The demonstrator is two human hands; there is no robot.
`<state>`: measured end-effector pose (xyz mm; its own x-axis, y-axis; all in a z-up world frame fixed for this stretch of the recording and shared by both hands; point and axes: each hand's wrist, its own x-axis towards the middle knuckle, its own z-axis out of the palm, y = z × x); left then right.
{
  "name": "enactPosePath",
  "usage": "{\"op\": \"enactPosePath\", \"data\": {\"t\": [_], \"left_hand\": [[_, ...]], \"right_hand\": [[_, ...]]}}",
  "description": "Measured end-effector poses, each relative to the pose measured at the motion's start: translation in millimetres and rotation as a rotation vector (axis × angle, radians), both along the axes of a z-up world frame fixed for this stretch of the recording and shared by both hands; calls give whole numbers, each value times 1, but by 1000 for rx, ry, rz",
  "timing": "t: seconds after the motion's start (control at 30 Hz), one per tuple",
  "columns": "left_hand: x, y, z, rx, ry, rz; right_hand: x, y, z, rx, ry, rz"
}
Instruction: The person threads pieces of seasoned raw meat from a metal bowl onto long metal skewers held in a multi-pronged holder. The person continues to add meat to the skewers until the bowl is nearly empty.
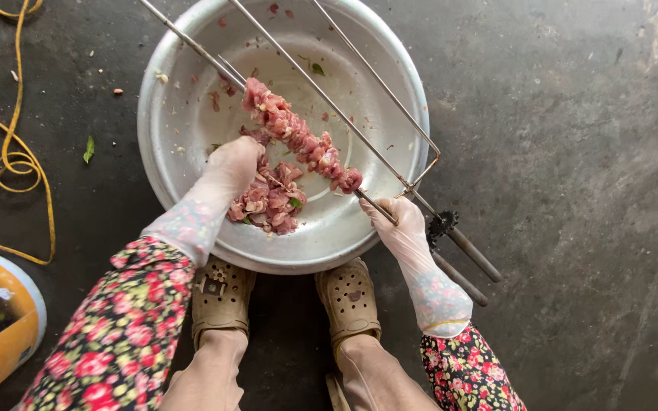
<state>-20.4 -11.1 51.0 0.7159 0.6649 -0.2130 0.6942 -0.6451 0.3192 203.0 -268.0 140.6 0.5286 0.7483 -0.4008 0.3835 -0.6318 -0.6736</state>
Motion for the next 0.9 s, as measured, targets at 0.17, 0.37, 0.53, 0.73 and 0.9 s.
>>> {"op": "enactPosePath", "data": {"t": [0.17,0.37,0.53,0.73,0.9], "left_hand": [[-6,-8,-1,55,207,74],[-24,6,45,-394,-424,277],[-32,19,68,-1089,-842,762],[-34,34,67,-1044,-916,632],[-32,35,80,-1026,-778,724]], "right_hand": [[0,-1,-2,94,-71,12],[2,-7,-15,124,-116,52],[1,-9,-19,51,-108,20],[0,-7,-20,77,-167,41],[1,-6,-19,-2,-117,17]]}}
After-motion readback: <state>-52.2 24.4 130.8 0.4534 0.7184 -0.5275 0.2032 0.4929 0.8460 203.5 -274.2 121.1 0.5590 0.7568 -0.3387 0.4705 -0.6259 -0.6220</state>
